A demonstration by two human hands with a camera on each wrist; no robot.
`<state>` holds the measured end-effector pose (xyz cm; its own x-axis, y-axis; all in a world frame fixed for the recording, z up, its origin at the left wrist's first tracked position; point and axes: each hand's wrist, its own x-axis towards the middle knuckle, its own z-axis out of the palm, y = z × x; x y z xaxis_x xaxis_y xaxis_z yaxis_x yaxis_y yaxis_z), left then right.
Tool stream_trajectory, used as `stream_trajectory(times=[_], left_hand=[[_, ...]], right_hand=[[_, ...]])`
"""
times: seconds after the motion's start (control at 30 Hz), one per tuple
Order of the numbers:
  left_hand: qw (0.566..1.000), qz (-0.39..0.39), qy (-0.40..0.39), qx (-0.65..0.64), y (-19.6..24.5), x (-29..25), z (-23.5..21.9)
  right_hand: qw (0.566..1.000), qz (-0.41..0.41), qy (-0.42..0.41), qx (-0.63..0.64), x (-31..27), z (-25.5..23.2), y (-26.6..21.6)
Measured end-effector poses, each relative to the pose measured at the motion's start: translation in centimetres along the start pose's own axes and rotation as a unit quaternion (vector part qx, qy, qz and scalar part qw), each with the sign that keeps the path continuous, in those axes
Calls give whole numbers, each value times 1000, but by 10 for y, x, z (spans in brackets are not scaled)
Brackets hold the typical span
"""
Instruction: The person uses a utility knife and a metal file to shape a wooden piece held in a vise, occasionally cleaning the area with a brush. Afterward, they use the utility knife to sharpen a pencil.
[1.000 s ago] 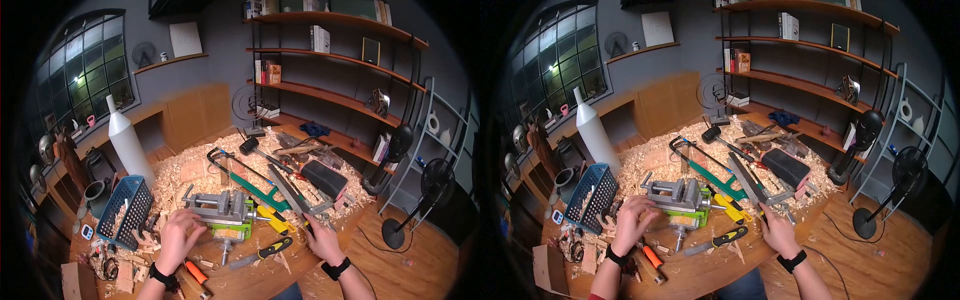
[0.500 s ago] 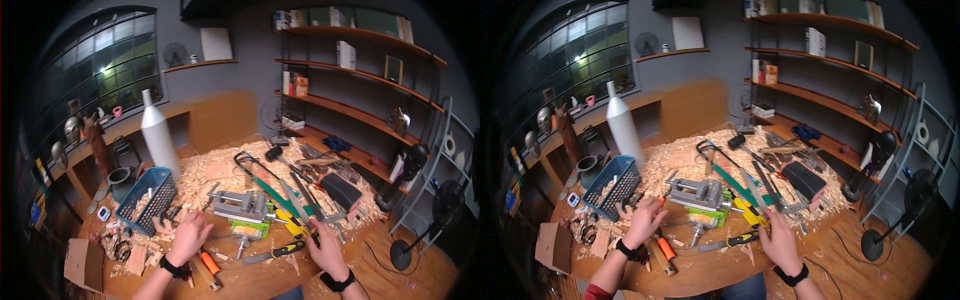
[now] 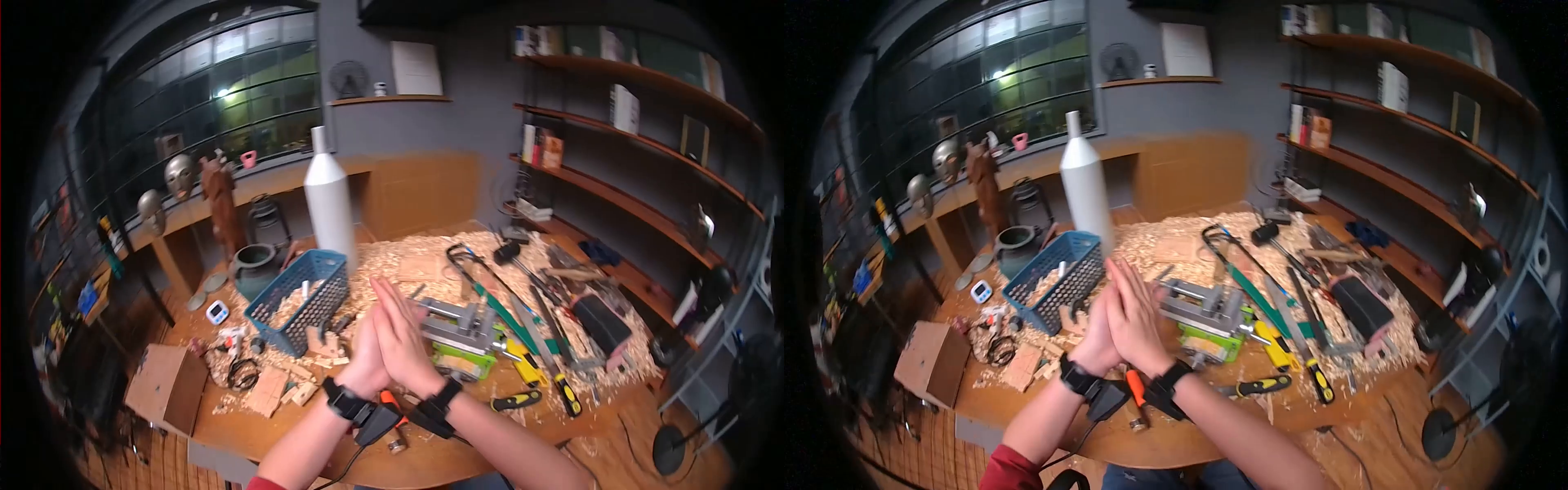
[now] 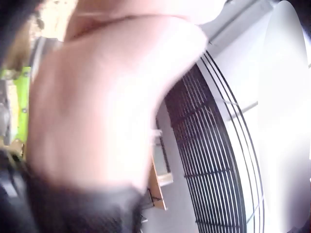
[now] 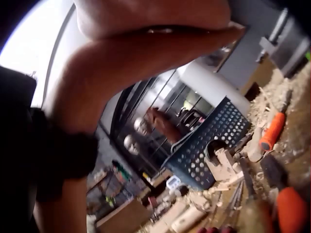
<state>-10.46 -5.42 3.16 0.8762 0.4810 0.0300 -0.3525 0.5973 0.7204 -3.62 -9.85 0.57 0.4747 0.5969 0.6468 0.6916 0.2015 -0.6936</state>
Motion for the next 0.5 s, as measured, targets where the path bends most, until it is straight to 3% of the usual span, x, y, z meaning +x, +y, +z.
stream_trajectory(times=[0.03,0.1,0.13,0.2,0.23,0.27,0.3,0.33,0.37,0.4,0.43,0.5], left_hand=[[999,7,15,31,8,1,6],[965,200,-25,168,7,1,5],[932,263,-68,240,7,5,4],[948,230,-76,207,12,14,-10],[960,209,-74,172,16,22,-19],[971,183,-72,139,19,28,-29],[980,153,-68,108,20,32,-39],[988,122,-62,76,20,35,-45],[993,92,-55,43,16,38,-47],[996,77,-39,3,32,10,-15],[985,105,-135,-20,41,-1,0],[951,277,-78,114,50,-11,27]], right_hand=[[998,53,23,-13,8,4,7],[965,209,25,155,20,19,31],[964,214,39,153,20,19,22],[844,284,2,456,17,23,-7],[914,214,92,332,25,34,-37],[970,144,32,193,21,30,-31],[996,76,-29,48,13,24,-23],[1000,-20,-12,3,7,11,-15],[1000,-14,-7,1,5,7,-10],[999,-14,31,-7,6,4,-5],[997,-16,67,-16,7,0,0],[994,-35,104,-25,-3,-30,-12]])
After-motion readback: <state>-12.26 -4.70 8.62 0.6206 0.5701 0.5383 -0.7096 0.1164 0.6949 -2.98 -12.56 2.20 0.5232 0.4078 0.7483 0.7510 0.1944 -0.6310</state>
